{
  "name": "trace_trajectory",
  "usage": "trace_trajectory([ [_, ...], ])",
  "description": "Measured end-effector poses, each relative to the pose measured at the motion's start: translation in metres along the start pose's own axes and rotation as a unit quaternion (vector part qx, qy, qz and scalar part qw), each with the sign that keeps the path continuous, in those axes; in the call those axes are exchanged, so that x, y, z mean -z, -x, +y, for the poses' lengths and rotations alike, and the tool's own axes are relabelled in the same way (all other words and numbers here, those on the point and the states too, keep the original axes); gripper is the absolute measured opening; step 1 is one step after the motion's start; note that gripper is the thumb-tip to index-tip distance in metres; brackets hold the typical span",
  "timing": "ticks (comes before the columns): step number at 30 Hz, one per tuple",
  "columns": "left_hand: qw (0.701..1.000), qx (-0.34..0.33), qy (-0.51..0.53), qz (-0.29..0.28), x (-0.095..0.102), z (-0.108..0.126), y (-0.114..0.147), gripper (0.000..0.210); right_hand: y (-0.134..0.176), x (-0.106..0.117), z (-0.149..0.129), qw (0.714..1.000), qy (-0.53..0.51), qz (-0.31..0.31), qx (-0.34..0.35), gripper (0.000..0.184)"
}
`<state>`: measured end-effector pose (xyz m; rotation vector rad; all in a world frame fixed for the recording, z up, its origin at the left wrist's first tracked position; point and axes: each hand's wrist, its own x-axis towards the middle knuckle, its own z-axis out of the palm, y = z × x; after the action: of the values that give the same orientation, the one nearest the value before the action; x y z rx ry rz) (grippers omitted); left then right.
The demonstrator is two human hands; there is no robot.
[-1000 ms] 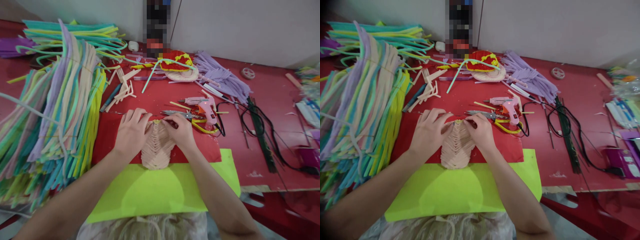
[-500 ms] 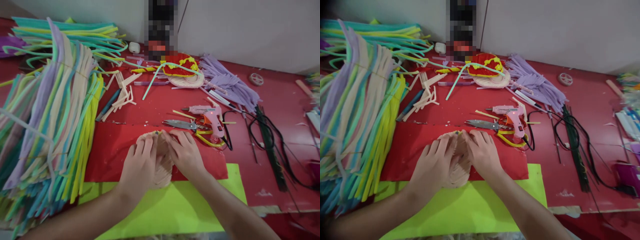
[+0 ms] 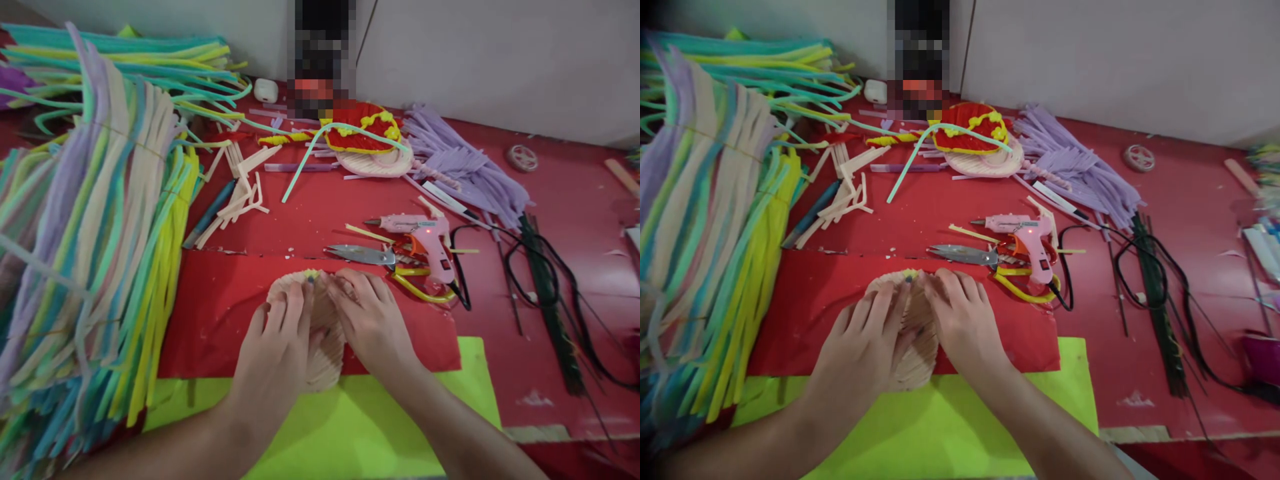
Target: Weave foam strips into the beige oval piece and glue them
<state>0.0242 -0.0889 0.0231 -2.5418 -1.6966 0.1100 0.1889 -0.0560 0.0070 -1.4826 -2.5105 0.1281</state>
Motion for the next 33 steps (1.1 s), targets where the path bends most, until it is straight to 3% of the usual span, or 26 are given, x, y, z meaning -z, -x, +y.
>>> trace_trajectory([
  [13,1.0,0.0,0.02,0.008,0.0006,-0.0006,-0.0009,0.05,-0.0022,0.0006,0.0007,0.999,-0.042,0.004,-0.017,0.042],
  [24,0.999,0.007,0.027,-0.019,0.0008,-0.0004,-0.0009,0.052,-0.0059,-0.001,-0.0004,0.998,-0.045,-0.011,-0.031,0.042],
  [33,1.0,0.009,0.018,0.002,0.0005,-0.0007,-0.0014,0.052,-0.0051,0.001,-0.0012,0.997,-0.063,0.007,-0.033,0.039],
])
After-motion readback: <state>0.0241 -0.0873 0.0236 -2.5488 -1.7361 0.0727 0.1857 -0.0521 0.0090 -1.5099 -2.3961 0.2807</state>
